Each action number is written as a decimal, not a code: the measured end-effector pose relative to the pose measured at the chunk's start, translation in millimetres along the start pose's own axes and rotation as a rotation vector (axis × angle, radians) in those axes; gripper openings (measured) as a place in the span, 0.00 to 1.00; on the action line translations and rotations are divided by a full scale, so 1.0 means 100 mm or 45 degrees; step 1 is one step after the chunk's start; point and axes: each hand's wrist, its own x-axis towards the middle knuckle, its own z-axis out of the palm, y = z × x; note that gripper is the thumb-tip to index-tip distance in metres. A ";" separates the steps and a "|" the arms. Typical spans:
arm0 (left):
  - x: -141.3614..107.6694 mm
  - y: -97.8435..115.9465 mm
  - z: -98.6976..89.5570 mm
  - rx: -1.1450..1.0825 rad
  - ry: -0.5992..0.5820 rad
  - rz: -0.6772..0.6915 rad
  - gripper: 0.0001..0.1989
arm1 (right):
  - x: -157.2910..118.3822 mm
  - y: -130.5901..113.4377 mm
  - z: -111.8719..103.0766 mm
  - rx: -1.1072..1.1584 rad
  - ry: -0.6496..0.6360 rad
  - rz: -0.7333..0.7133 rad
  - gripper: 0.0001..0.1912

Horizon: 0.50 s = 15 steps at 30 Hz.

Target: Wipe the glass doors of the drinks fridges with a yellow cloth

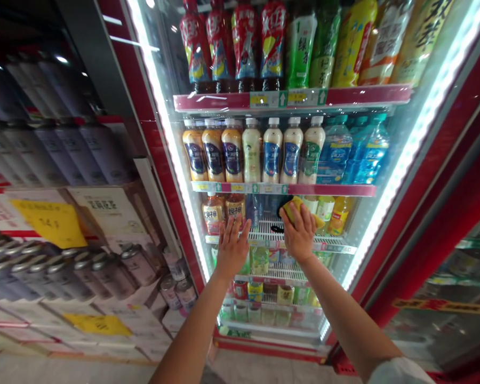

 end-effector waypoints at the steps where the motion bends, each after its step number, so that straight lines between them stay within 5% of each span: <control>1: 0.05 -0.02 0.02 -0.007 -0.010 -0.002 0.50 | -0.06 -0.03 -0.01 0.019 -0.080 -0.096 0.30; 4: 0.15 -0.13 0.07 -0.019 -0.058 -0.009 0.54 | -0.24 0.10 -0.11 0.084 -0.273 -0.371 0.30; 7: 0.18 -0.26 0.09 -0.023 -0.080 0.017 0.57 | -0.21 0.21 -0.15 0.103 -0.228 -0.292 0.29; 11: 0.20 -0.38 0.09 -0.031 -0.065 0.035 0.59 | 0.01 -0.12 0.07 0.075 -0.004 -0.040 0.28; 15: 0.16 -0.51 0.07 -0.024 -0.064 0.060 0.60 | -0.07 -0.42 0.15 0.145 -0.165 -0.259 0.28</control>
